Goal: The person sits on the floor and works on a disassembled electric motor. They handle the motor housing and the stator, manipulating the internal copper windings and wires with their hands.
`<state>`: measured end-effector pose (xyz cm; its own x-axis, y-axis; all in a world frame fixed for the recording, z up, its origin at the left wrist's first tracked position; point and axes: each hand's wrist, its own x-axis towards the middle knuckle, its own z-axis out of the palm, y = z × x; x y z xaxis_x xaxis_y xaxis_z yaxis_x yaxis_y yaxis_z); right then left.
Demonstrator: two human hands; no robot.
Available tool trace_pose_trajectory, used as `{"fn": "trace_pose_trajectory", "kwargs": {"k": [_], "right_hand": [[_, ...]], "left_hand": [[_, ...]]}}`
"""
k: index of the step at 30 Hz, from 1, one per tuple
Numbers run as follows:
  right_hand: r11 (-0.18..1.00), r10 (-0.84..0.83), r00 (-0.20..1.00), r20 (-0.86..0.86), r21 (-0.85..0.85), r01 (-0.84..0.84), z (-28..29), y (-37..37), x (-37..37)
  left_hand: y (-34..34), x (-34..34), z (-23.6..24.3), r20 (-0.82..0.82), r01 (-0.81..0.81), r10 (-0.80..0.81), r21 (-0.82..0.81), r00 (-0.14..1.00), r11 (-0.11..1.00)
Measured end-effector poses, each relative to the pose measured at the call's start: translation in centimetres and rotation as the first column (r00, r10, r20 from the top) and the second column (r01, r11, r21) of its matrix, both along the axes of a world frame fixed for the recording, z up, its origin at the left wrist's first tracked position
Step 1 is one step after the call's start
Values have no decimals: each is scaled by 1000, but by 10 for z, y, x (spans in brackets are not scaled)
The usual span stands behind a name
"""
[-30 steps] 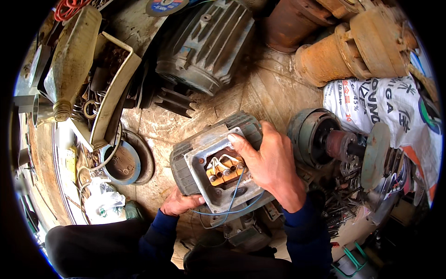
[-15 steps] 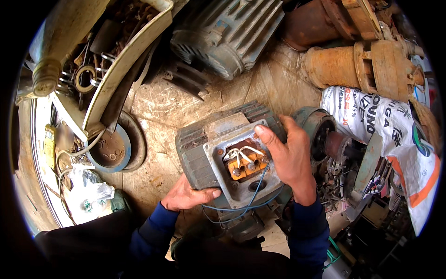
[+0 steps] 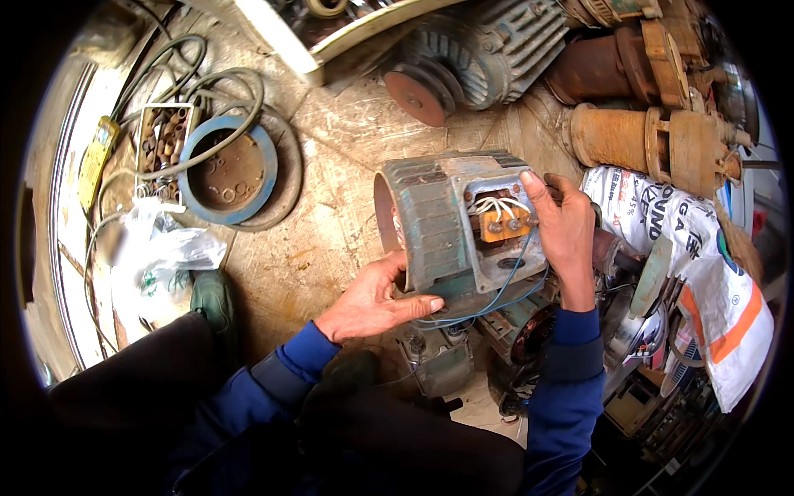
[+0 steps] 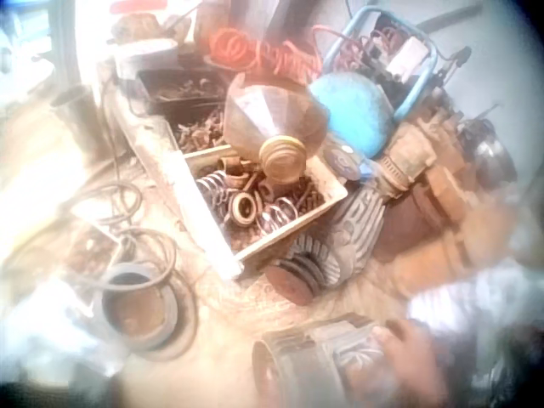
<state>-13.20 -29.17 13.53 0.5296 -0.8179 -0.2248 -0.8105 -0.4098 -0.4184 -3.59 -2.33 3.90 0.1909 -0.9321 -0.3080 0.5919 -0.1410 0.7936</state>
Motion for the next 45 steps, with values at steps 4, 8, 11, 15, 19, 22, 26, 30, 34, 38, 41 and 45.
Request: {"fn": "trace_pose_trajectory", "kwargs": {"k": [4,8,11,15,19,22,26,30,34,38,41,45], "right_hand": [[996,41,998,-38,-74,-44,19,13,1],[990,96,993,-64,-95,-102,40,40,11],[986,152,986,-65,-55,-155,45,55,17],[959,247,955,-164,-97,-265,56,75,25],[956,246,950,-194,-116,-271,60,85,24],[964,222,955,-197,-102,-246,58,85,22],[967,205,957,-206,-108,-231,58,88,24],[943,244,945,-216,-176,-284,51,86,22],[955,212,953,-216,-164,-249,57,89,23],[957,196,956,-219,-170,-235,57,86,18],[895,254,942,-218,-317,-315,62,92,13],[724,344,907,-244,-546,-421,65,110,21]], "left_hand": [[20,-1,-2,403,24,-35,31,915,999],[38,-14,-15,508,-47,25,31,861,998],[46,-21,-22,557,-62,58,-12,828,998],[50,-21,-19,630,-57,71,-43,773,997],[51,-18,-16,639,-45,55,-31,767,998],[53,-19,-15,650,-57,69,-40,757,998],[54,-22,-18,652,-49,53,-24,756,999],[56,-21,-22,647,-50,66,-43,760,998],[52,-19,-22,607,-62,58,-14,793,998],[48,-25,-51,275,-161,106,187,956,969],[42,-23,-78,74,-229,216,306,973,924],[35,-11,-97,-241,-99,215,416,946,904]]}}
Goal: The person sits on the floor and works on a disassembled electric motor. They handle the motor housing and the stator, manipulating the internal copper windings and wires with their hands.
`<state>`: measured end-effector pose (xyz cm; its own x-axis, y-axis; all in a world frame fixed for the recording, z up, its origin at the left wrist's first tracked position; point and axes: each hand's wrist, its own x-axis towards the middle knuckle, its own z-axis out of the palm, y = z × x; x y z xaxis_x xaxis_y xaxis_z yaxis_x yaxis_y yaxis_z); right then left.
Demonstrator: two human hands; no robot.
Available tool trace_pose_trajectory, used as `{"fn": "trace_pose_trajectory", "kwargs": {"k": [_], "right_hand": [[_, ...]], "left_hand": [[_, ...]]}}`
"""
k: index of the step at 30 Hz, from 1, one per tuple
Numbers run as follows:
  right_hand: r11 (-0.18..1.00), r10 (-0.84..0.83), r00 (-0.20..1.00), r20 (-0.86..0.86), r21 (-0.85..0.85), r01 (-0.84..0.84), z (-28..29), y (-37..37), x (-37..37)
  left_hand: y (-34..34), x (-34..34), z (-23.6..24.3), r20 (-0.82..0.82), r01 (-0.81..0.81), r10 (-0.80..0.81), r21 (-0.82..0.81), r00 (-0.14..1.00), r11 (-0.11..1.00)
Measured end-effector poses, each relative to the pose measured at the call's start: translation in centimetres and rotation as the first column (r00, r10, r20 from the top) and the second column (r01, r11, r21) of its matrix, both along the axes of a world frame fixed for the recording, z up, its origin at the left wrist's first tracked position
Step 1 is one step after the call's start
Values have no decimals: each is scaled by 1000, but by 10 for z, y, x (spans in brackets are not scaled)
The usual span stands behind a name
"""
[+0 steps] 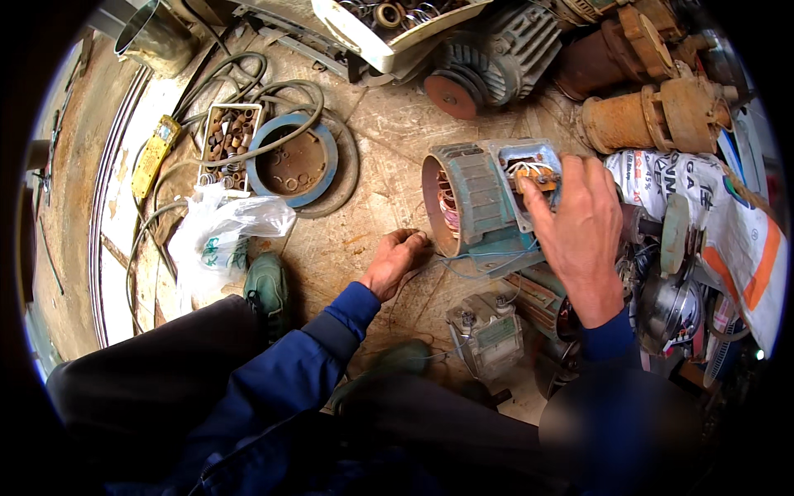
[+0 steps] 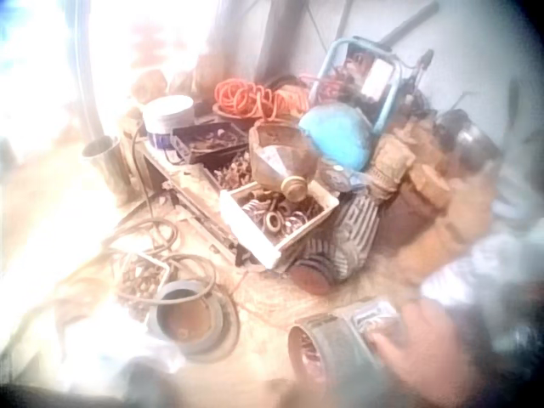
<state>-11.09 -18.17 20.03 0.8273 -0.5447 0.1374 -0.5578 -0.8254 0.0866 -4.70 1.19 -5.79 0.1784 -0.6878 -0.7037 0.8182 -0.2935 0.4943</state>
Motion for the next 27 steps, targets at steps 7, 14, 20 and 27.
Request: {"fn": "trace_pose_trajectory", "kwargs": {"k": [7,14,20,27], "right_hand": [[967,209,978,24,146,-211,-12,42,22],[971,218,956,-197,144,-192,-30,49,31],[975,218,937,-273,96,-199,-29,53,42],[984,164,933,-321,-11,-176,-41,43,25]], "left_hand": [[-22,-5,6,116,38,-39,7,992,999],[-27,43,29,717,712,-656,331,237,619],[-51,159,191,589,635,-503,766,-632,99],[67,281,303,281,311,-574,949,-769,47]]}}
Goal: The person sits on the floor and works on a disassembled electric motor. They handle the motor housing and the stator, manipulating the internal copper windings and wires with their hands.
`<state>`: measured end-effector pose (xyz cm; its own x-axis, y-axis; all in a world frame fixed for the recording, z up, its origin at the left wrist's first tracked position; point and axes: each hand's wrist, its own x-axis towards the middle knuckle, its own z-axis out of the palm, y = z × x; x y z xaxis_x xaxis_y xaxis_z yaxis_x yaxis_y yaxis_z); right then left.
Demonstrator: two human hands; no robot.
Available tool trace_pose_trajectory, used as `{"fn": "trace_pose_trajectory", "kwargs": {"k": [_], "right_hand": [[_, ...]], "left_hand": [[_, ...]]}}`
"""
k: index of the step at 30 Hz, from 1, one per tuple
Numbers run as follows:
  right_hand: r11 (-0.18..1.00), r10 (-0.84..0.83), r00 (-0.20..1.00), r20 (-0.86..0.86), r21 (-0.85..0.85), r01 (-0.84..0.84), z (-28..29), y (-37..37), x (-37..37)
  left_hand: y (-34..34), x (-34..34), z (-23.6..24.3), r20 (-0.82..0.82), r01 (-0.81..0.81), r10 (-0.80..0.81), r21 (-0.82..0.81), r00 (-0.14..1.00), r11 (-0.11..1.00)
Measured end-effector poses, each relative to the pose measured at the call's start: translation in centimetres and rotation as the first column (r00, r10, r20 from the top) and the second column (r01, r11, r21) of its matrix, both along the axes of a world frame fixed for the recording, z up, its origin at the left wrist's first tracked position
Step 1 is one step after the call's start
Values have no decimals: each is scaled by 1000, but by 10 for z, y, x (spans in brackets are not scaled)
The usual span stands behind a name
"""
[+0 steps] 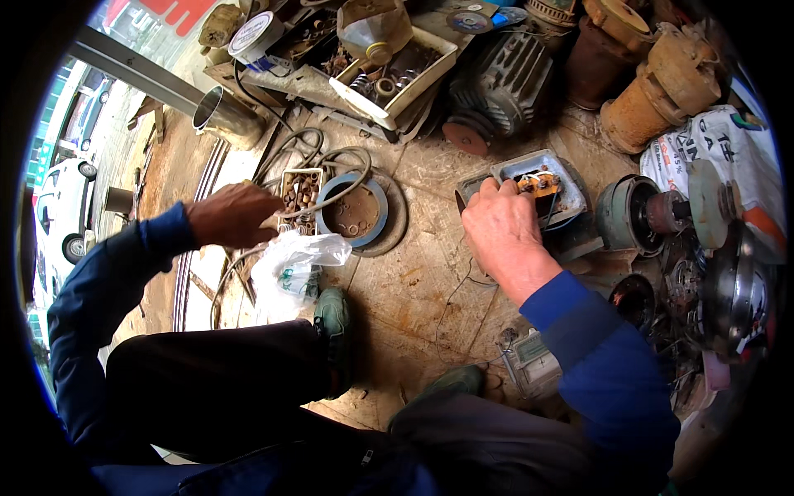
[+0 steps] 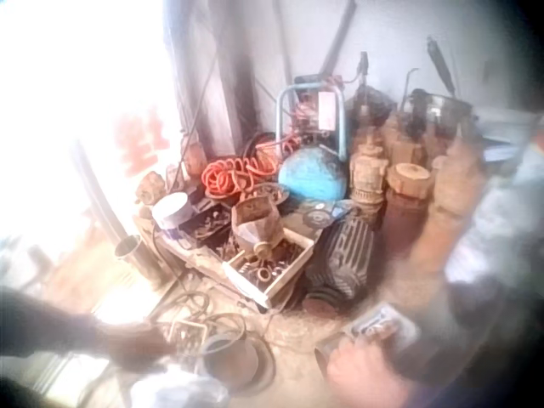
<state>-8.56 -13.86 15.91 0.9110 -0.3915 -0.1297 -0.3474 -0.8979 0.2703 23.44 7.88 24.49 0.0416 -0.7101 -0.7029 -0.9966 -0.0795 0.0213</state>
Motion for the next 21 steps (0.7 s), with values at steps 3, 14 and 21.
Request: {"fn": "trace_pose_trajectory", "kwargs": {"k": [3,14,21], "right_hand": [[1000,-5,1000,8,-27,5,-6,0,-2],[1000,13,999,32,19,-14,-8,7,-7],[997,-5,998,66,72,0,-8,1,-8]], "left_hand": [[69,-12,-6,-110,-158,155,-22,982,987],[152,-34,-146,-197,-266,278,83,940,960],[71,-57,-130,-95,-269,255,-486,962,832]]}}
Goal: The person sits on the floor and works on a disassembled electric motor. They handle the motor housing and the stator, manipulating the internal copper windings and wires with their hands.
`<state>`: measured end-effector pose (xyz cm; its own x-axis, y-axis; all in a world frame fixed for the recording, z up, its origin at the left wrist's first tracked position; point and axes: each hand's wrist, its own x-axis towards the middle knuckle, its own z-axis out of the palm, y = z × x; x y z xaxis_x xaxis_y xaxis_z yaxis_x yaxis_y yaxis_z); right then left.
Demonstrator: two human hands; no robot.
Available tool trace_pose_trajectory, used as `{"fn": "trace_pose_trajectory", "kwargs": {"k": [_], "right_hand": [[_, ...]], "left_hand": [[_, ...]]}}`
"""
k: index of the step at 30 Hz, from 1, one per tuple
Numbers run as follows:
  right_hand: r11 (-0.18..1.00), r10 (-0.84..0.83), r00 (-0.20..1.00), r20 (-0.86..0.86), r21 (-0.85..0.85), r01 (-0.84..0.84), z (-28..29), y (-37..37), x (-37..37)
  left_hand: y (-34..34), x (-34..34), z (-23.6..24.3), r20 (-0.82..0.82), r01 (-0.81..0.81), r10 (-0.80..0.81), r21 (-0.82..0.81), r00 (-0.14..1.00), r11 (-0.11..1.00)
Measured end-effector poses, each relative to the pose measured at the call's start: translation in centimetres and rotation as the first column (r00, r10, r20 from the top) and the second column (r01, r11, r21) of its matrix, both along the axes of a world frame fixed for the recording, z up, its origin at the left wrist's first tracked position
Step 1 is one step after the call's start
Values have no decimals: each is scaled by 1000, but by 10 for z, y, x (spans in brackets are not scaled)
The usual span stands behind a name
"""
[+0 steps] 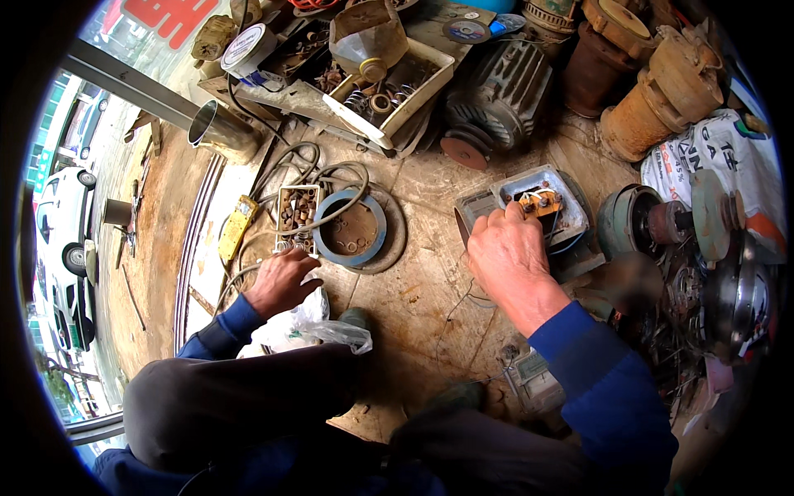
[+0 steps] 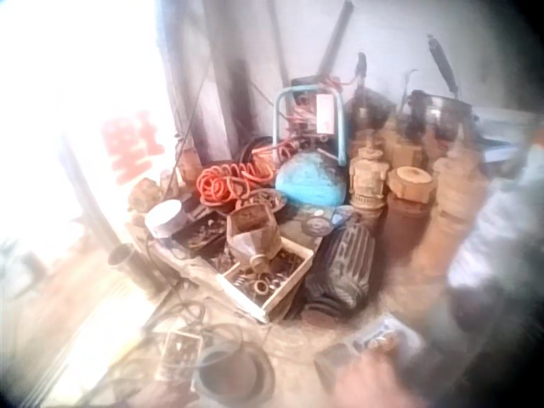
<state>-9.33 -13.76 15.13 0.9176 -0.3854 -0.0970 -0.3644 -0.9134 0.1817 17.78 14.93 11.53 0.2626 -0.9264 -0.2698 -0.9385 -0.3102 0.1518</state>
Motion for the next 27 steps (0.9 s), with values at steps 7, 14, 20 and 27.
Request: {"fn": "trace_pose_trajectory", "kwargs": {"k": [7,14,20,27], "right_hand": [[997,64,997,31,-41,-63,-7,1,-4],[999,49,999,-6,-15,-49,2,-1,-5],[998,63,998,2,-25,-63,-3,-1,-5],[997,65,998,-9,-45,-66,2,1,-2]], "left_hand": [[-23,3,-98,302,277,-224,-148,927,949],[-24,8,-83,189,370,-332,-232,924,899],[-14,-17,-34,59,348,-344,-225,937,910],[-65,-42,103,114,372,-366,-496,924,785]]}}
